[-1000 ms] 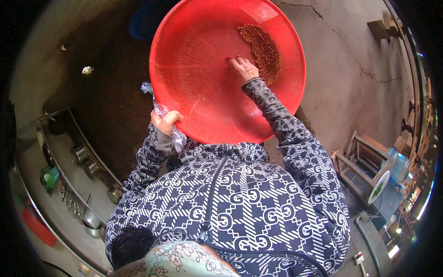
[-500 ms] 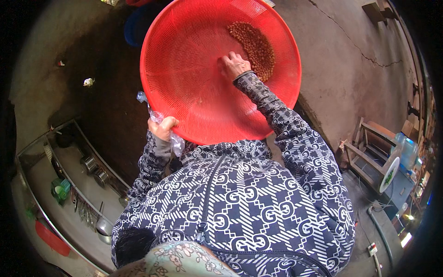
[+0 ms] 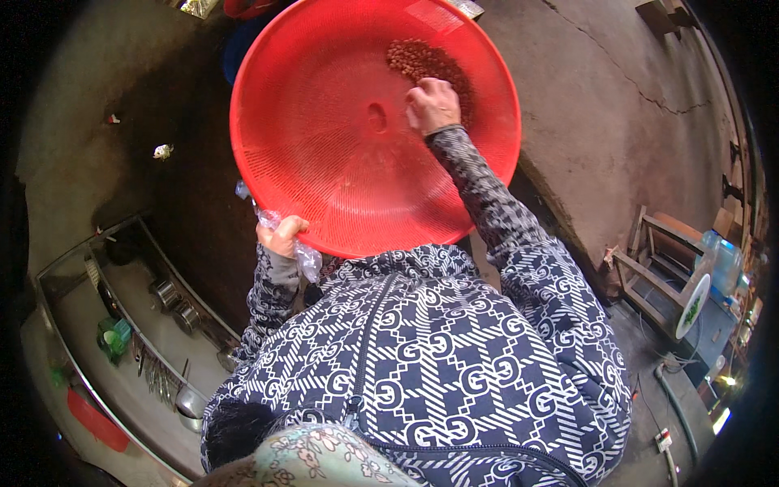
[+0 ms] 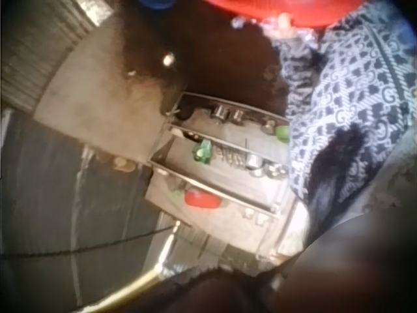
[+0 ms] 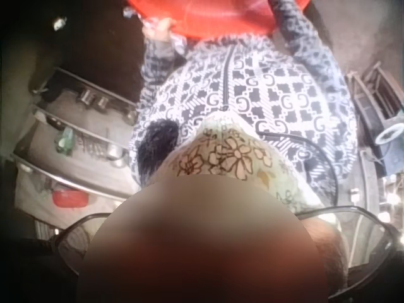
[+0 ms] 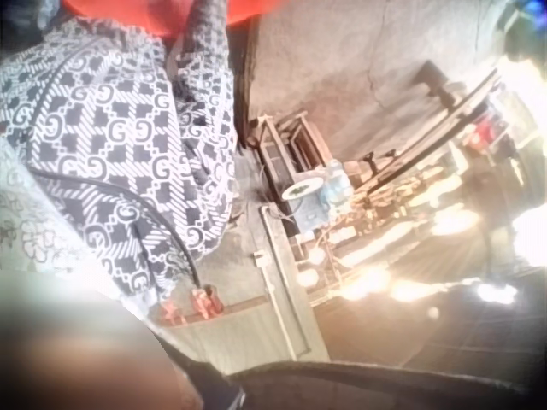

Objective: The person sifts small brown seeds in a red colander, then moves to a gas stove to stir green leafy vegetables in a pot with chopsticks. They add a white powder from a jar into the pot, stir again, and lift the pot off the burner using a cloth.

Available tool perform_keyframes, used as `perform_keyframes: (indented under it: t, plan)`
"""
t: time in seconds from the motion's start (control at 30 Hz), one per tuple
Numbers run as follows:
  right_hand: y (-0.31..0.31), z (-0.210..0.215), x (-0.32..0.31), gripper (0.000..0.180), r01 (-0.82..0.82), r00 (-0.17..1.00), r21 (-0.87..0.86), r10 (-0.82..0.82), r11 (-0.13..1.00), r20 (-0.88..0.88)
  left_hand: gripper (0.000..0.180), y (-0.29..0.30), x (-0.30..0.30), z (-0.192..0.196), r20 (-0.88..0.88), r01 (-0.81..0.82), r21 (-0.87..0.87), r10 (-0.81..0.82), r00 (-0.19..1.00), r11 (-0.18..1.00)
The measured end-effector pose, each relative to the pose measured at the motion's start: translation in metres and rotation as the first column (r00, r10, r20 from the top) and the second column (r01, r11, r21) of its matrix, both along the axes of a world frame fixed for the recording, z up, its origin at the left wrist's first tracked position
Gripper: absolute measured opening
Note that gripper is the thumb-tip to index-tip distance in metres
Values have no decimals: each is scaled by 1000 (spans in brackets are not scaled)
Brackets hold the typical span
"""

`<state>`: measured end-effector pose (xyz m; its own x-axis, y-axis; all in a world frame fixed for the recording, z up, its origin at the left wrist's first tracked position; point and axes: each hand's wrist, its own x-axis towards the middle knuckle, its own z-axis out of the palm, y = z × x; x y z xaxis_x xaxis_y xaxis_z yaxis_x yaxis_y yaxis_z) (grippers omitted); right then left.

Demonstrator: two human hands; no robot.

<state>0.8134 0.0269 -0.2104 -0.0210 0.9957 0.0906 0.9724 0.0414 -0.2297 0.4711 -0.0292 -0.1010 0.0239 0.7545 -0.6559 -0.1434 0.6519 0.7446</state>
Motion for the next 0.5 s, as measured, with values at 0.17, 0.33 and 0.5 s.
perform_keyframes:
  t: [0.17, 0.33, 0.5]
  plan:
    - [-39, 68, -6, 65, 372, 855, 135, -395, 918, 334, 10, 0, -82, -11, -108, -134, -74, 126, 986, 988]
    - [-65, 24, -56, 86, 394, 549, -551, -669, 735, -500, 8, 18, -176, 16, -189, -115, -76, 99, 977, 990]
    - [-3, 106, -100, 72, 434, 751, -265, -508, 861, -421, 18, 48, -185, 103, -275, -118, 83, 137, 951, 989]
